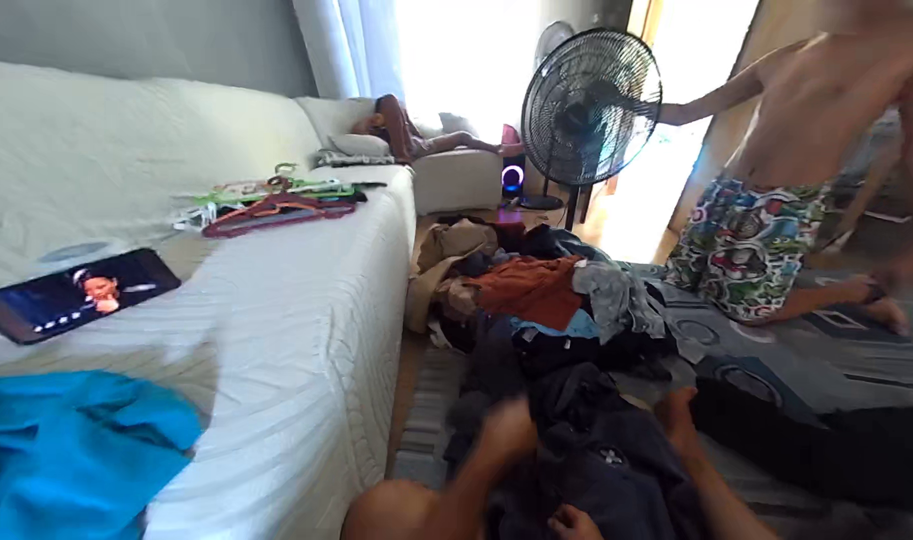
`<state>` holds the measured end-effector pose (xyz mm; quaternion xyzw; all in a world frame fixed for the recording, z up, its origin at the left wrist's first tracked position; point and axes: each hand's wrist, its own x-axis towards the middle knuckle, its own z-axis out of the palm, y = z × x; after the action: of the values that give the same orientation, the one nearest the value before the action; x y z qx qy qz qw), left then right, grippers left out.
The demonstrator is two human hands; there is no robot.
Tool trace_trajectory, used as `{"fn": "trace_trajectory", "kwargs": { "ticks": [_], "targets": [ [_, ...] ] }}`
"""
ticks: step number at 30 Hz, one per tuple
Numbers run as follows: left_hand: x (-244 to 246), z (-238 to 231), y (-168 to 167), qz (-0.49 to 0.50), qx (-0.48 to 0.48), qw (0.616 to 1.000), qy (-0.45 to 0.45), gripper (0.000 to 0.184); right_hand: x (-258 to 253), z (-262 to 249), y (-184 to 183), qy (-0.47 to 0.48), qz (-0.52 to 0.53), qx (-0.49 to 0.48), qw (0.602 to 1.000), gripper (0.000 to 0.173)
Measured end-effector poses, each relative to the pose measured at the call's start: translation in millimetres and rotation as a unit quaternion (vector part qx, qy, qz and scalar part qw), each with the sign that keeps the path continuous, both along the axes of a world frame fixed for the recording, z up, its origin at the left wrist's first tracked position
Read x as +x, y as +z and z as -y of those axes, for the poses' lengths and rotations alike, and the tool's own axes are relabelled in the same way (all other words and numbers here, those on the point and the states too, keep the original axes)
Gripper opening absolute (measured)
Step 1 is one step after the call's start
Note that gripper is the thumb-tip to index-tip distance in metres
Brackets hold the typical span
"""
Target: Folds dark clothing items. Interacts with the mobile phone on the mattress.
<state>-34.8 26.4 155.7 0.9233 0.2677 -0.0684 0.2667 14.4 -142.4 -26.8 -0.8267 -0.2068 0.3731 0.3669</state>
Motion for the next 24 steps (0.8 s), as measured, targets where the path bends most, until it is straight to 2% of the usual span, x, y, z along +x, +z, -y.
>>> {"fn": "trace_trajectory", "kwargs": {
  "ticks": [2,3,4,6,8,9,10,12,16,19,22,24],
  "targets": [
    [20.4,-55.0,100.4,0.12,0.09,0.985,0.082,0.054,0.8,0.0,-1.7,-0.013,-0.006,0.003,1.0,0.028],
    [33.3,-88.4,134.4,0.172,0.135,0.968,0.121,0.056,-0.2,0.8,-2.1,-0.015,-0.011,-0.003,1.0,0.026],
    [39.4,-114.6,167.5,0.177,0.162,0.959,0.152,0.058,-2.6,2.4,-0.8,-0.014,-0.015,-0.009,1.0,0.025],
    [39.3,-147.9,231.9,0.113,0.243,0.943,0.197,0.071,1.2,-3.1,5.6,-0.017,-0.02,-0.01,1.0,0.024],
    [28.5,-153.9,274.3,0.084,0.276,0.927,0.241,0.055,3.2,-3.6,7.0,-0.022,-0.024,-0.015,0.999,0.024],
    [24.7,-149.8,284.3,0.066,0.282,0.924,0.25,0.049,2.1,-3.2,6.2,-0.02,-0.024,-0.019,0.999,0.024],
    [23.5,-145.9,289.1,0.051,0.287,0.925,0.243,0.05,1.3,-3.6,5.9,-0.016,-0.027,-0.022,0.999,0.025],
    [31.0,-135.6,285.2,0.05,0.276,0.937,0.206,0.059,2.7,-1.7,5.2,-0.015,-0.031,-0.013,0.999,0.025],
    [60.7,-117.6,249.7,0.05,0.224,0.961,0.154,0.072,6.0,1.7,3.5,-0.015,-0.042,0.004,0.999,0.027],
    [69.6,-82.7,211.2,0.021,0.228,0.97,0.079,0.046,3.3,4.3,4.9,-0.02,-0.044,0.008,0.999,0.027],
    [78.8,-57.5,152.0,-0.026,0.245,0.969,-0.014,0.033,3.0,0.1,6.6,-0.015,-0.055,0.006,0.998,0.028],
    [84.7,-38.4,112.0,-0.085,0.22,0.97,-0.053,0.03,3.6,1.1,3.8,-0.011,-0.058,0.005,0.998,0.029]
  ]
}}
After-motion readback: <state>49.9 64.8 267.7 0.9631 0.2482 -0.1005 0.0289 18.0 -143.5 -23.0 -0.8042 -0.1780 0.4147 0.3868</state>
